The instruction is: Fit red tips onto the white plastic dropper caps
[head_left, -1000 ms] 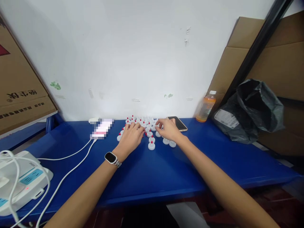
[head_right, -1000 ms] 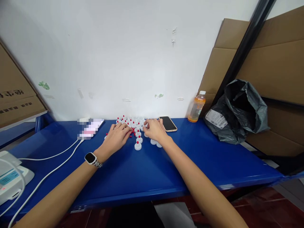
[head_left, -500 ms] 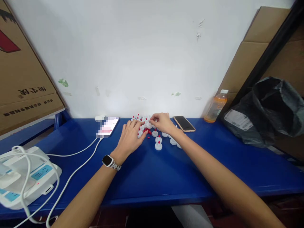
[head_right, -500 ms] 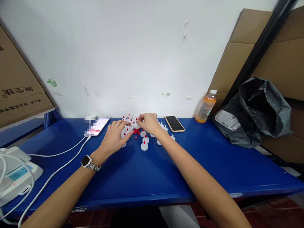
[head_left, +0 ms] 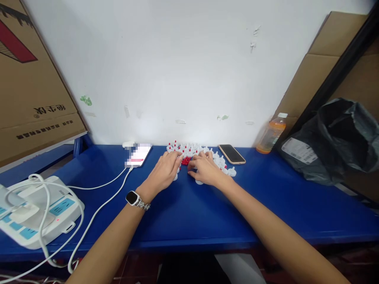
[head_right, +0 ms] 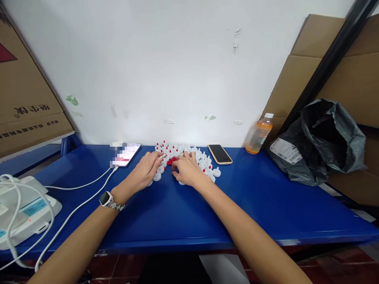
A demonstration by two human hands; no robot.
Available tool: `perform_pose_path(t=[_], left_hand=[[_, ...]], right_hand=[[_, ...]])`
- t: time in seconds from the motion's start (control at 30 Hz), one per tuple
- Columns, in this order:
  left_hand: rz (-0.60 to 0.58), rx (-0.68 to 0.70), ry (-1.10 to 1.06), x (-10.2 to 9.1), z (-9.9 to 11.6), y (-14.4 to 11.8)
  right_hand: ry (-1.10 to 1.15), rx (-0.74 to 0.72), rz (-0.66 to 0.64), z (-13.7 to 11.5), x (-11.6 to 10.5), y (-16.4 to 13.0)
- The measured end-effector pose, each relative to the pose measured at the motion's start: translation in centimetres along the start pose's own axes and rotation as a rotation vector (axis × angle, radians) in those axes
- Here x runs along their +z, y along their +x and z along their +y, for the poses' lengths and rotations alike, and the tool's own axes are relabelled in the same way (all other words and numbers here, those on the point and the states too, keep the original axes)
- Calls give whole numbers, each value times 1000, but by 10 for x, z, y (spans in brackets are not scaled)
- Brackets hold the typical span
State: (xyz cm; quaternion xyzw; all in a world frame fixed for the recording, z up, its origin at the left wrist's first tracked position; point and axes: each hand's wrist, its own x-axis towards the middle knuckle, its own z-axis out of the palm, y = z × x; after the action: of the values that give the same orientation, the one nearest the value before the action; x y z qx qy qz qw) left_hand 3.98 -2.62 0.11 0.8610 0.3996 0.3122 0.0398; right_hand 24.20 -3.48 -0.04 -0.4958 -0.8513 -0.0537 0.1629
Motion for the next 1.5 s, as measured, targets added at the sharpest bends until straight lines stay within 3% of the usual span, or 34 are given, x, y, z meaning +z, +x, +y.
perform_pose_path(t=[0.2,0.4,0.77,1.03,1.5], left_hand=[[-28,-41,-32,-2,7,-3],[-52,-44,19,3,1,-5],[-71,-21,47,3,4,-4],[-61,-6,46,6,1,-3],[-70,-1,25,6,7,-3]], right_hand=[[-2,-27,-14,0,4,4],[90,84,72,11,-4,-3],[-44,28,-61,0,2,3],[27,77,25,8,-6,-5],[23,113,-86,7,-1,-3]])
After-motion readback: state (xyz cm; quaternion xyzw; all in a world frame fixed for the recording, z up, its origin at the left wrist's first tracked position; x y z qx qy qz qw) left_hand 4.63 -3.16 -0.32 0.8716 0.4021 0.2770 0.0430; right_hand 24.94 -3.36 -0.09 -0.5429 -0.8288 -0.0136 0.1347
